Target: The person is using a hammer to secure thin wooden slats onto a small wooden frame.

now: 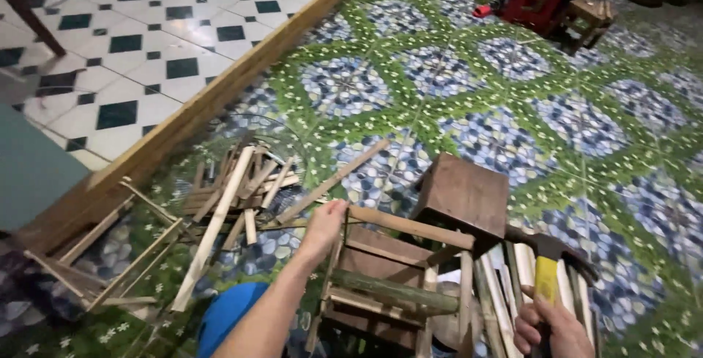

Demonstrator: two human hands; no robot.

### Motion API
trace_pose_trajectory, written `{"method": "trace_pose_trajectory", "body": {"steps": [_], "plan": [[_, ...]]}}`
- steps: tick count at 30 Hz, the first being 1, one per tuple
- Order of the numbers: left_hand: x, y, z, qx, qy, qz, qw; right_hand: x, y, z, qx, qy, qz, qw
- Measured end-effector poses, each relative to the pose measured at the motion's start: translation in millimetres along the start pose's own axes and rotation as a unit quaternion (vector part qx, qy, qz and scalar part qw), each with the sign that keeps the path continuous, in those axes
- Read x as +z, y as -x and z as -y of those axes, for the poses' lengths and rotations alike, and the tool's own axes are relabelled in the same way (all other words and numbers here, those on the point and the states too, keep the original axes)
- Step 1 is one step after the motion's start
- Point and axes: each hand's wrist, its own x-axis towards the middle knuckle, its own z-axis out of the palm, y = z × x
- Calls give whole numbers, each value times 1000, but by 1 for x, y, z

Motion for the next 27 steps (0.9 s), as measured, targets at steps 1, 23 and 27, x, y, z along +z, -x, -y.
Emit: {"method": "trace_pose_trajectory", "body": {"steps": [1, 23, 27], "plan": [[-2, 5, -7, 6, 9, -6, 1000, -16, -4, -6, 25, -18, 2, 1000], [18, 8, 6, 22, -135, -32, 990, 88, 40, 4, 74, -81, 2, 994], [19, 16, -7, -9, -112, -16, 993, 65, 31, -2, 77, -91, 26, 992]]}}
